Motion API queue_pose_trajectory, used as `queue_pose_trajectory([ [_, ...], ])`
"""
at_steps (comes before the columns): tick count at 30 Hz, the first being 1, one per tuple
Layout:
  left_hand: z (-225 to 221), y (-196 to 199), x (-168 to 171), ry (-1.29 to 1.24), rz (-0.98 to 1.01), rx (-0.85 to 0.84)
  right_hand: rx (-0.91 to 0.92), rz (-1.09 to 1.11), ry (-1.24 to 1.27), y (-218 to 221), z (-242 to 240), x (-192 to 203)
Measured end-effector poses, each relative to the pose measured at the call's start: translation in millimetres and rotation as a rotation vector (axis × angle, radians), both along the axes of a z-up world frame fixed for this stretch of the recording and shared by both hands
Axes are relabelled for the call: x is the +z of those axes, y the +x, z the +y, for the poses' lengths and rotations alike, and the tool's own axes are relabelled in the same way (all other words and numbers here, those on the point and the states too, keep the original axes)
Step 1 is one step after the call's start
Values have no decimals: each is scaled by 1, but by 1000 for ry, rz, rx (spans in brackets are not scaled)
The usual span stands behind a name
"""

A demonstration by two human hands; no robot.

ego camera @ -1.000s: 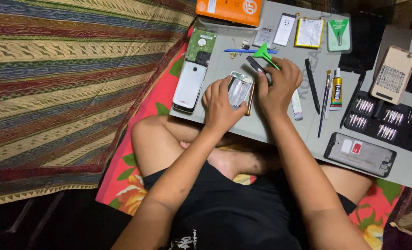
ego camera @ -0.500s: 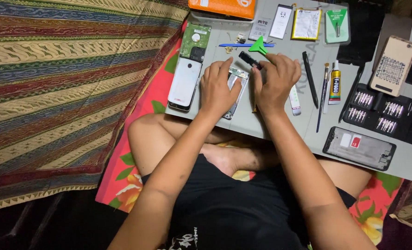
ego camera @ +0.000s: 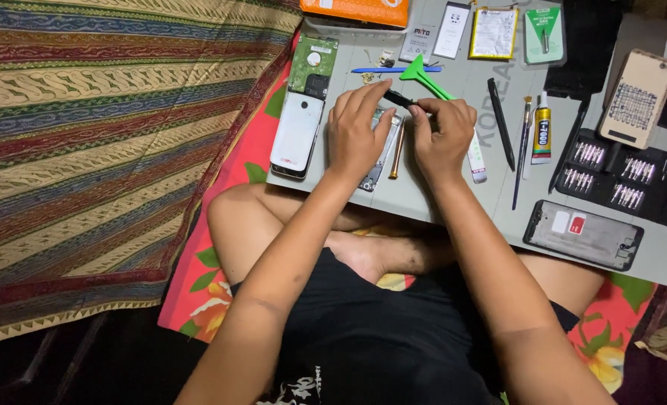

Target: Scraping adhesive residue from a mobile phone frame using a small metal tool during a repair.

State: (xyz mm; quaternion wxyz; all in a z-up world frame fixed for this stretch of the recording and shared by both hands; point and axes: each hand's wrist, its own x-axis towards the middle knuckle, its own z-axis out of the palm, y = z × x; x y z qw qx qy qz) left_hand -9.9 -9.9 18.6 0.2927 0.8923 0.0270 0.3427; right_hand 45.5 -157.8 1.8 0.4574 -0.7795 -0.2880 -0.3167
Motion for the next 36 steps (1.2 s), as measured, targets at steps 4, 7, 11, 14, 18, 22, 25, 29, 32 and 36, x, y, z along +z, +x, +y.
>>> queue_pose_trajectory([
  [4, 2, 7, -6, 56, -38, -16, 18, 30, 34, 1, -2, -7],
  [7, 4, 8, -5, 86, -55, -24, 21, 50, 61, 2, -3, -7],
  [11, 3, 6, 3, 136, -25, -74, 29, 67, 91, 3, -4, -12],
  [14, 3, 6, 1, 158, -15, -79, 26, 65, 99, 3, -4, -14],
  [18, 5, 9, -2, 194, 3, -81, 23, 68, 103, 4, -5, -15],
  [22, 10, 7, 9, 240, 19, -107, 17, 78, 93, 3, -3, -12],
  [25, 17, 9, 15, 293, 35, -136, 0, 83, 67, 3, -2, -11],
  [29, 24, 10, 30, 350, 65, -224, -1, 117, 56, 3, -3, -13],
  [32, 32, 19, 28, 361, 87, -289, 13, 123, 53, 4, -3, -14],
  [36, 44, 35, 15, 492, 148, -361, 17, 119, 44, 4, -2, -15],
])
